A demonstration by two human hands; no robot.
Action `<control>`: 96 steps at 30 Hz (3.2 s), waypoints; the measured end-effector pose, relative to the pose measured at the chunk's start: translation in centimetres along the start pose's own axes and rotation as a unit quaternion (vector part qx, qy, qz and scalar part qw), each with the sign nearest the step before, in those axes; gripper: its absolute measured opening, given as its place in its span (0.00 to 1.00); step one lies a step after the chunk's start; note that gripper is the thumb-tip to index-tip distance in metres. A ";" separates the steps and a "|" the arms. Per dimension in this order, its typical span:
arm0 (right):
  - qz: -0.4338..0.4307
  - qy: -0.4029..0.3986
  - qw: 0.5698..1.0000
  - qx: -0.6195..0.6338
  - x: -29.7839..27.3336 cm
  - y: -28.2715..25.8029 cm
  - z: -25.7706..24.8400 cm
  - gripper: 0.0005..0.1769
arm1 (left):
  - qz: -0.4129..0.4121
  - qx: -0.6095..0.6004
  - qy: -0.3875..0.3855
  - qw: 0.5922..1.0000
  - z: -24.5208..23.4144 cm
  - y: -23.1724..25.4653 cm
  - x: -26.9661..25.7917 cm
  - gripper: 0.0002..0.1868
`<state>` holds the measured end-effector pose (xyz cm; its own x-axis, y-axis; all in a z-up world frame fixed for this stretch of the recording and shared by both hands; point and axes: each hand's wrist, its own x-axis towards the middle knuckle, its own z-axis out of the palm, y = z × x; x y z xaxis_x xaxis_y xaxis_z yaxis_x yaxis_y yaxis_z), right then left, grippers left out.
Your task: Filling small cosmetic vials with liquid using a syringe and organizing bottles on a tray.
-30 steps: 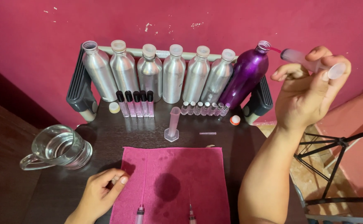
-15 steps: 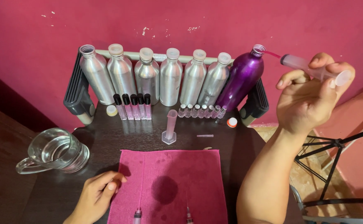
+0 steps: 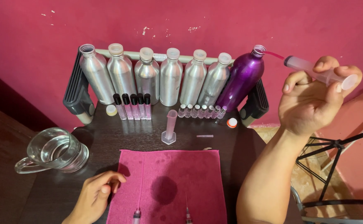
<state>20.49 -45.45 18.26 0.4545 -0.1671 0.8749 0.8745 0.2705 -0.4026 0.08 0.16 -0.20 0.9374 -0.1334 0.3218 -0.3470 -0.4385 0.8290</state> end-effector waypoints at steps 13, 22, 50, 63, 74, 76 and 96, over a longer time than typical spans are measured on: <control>0.001 -0.026 0.999 0.039 0.1 0.8 0.7 0.05 | -0.022 0.004 0.005 1.000 0.1 0.7 0.1 0.45; -0.003 -0.020 1.000 0.012 -0.1 0.2 1.5 0.05 | -0.007 0.034 0.005 0.999 0.2 0.4 0.1 0.34; -0.072 0.094 0.993 0.028 -1.4 -3.0 3.2 0.09 | -0.017 0.048 0.043 0.998 0.6 -0.2 -0.2 0.12; -0.020 0.038 0.998 0.045 -1.4 -3.3 3.7 0.05 | -0.013 0.054 0.041 0.998 0.8 -0.6 -0.1 0.11; -0.070 0.035 0.997 -0.007 -4.0 -8.5 6.8 0.17 | -0.009 0.058 0.035 0.998 0.7 0.3 -0.1 0.12; -0.066 0.030 0.997 -0.037 -5.5 -10.3 6.8 0.17 | -0.008 0.055 0.040 0.998 0.6 0.7 0.1 0.12; 0.073 0.134 0.987 -0.054 -28.9 -18.7 7.3 0.15 | 0.090 0.197 0.047 0.975 -0.2 2.6 -2.0 0.13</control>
<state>-10.25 -38.73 2.54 0.5930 -0.3817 0.7090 0.8027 0.2105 -0.5580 -2.65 -0.52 1.38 0.8494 -0.1651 0.5012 -0.4489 -0.7253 0.5219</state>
